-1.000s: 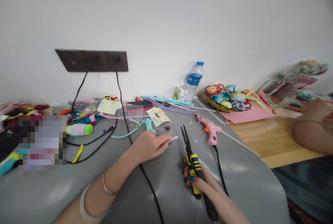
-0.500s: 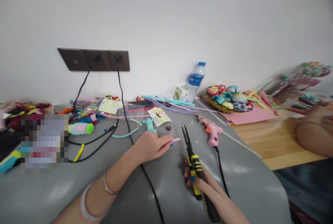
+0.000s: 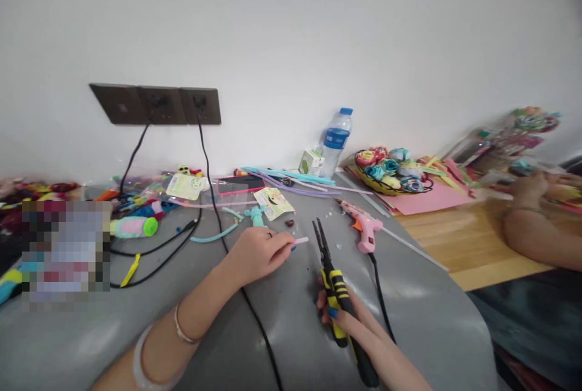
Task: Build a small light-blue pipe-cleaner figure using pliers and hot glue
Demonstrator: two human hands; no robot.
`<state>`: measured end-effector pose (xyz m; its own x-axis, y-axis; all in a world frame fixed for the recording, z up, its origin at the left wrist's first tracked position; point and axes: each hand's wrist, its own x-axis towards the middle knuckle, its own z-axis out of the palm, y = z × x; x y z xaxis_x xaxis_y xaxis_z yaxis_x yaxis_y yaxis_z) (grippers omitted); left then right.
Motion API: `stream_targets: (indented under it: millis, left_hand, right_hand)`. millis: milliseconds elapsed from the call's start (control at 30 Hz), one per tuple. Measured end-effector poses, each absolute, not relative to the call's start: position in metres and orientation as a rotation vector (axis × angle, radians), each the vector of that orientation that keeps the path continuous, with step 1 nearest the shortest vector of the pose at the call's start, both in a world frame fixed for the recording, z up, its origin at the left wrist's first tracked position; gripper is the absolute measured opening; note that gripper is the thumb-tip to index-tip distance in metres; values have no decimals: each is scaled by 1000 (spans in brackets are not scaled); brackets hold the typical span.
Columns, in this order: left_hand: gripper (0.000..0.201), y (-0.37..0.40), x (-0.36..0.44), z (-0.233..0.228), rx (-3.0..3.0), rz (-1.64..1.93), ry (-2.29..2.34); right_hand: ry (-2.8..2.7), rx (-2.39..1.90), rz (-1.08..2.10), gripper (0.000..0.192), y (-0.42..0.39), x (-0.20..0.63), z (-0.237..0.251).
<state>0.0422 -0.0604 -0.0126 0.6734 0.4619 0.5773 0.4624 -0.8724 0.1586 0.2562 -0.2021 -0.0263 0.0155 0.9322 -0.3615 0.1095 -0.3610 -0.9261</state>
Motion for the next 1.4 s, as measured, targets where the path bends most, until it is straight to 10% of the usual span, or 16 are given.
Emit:
stream_targets:
  millis: [1033, 1400]
  left_hand:
    - [39, -59, 40, -14, -2767, -1054, -743]
    - [32, -57, 40, -15, -2776, -1089, -707]
  right_hand:
    - [-1243, -1418, 1472, 73, -223, 240, -12]
    - [-1270, -1511, 1372, 47, -220, 234, -19]
